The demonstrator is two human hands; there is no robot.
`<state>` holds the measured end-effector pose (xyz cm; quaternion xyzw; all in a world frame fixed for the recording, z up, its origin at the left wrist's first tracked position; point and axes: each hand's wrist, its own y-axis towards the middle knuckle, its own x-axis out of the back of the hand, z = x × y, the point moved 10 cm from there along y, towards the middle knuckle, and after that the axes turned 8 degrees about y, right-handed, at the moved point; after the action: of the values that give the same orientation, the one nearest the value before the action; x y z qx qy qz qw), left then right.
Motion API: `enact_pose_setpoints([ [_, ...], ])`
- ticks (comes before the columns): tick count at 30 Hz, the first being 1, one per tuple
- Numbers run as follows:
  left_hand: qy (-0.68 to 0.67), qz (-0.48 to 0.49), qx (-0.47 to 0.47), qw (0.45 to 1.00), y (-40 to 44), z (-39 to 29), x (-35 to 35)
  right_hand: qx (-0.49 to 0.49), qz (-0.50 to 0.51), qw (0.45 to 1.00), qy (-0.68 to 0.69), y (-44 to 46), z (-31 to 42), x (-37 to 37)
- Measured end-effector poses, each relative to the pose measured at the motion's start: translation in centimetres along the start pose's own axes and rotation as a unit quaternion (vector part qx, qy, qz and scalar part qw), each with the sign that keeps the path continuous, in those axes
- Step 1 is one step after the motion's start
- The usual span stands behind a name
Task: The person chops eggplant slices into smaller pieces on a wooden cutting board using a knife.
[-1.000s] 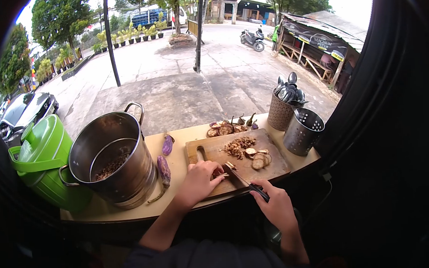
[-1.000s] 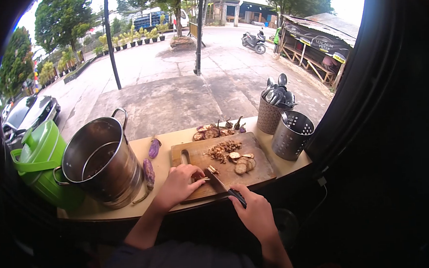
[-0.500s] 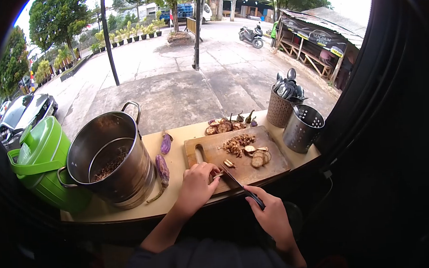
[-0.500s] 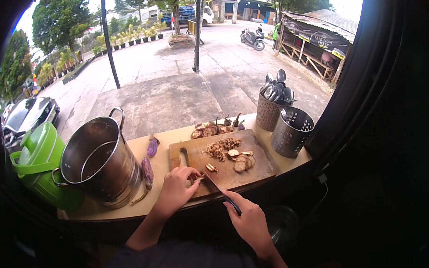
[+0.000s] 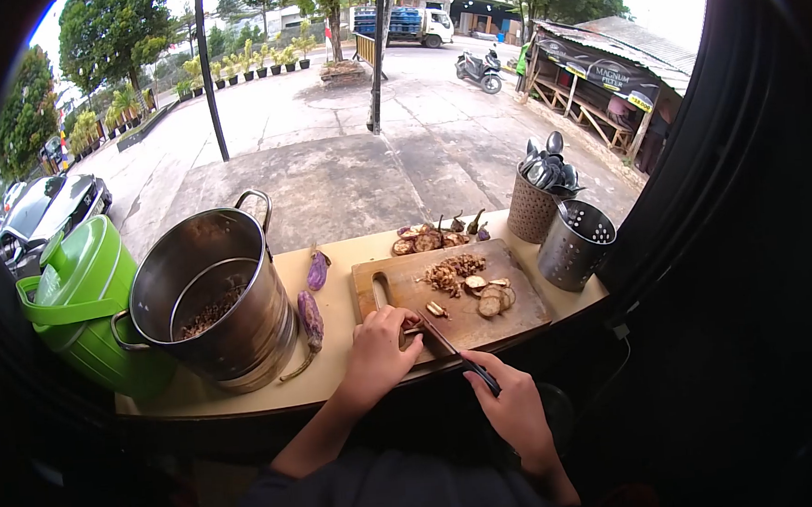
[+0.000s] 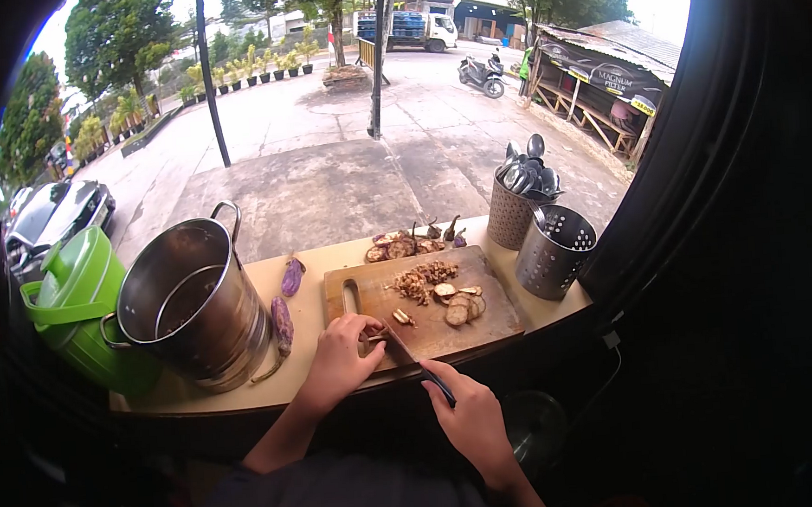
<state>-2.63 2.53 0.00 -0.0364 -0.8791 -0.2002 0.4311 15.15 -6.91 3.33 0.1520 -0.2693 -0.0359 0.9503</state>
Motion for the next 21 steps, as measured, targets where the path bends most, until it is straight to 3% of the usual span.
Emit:
enact_pose_setpoints([
  [3,0.010,-0.087,-0.045,0.995,-0.2,-1.1,1.4,0.000,0.001,1.000,0.004,0.0,-0.2,-0.1],
  [7,-0.011,-0.045,-0.003,0.999,0.1,0.2,0.4,-0.005,0.005,1.000,0.001,0.1,-0.3,-0.1],
  [21,-0.010,-0.113,0.002,0.994,-0.1,-0.6,0.9,-0.005,0.005,1.000,0.004,0.1,0.3,0.4],
])
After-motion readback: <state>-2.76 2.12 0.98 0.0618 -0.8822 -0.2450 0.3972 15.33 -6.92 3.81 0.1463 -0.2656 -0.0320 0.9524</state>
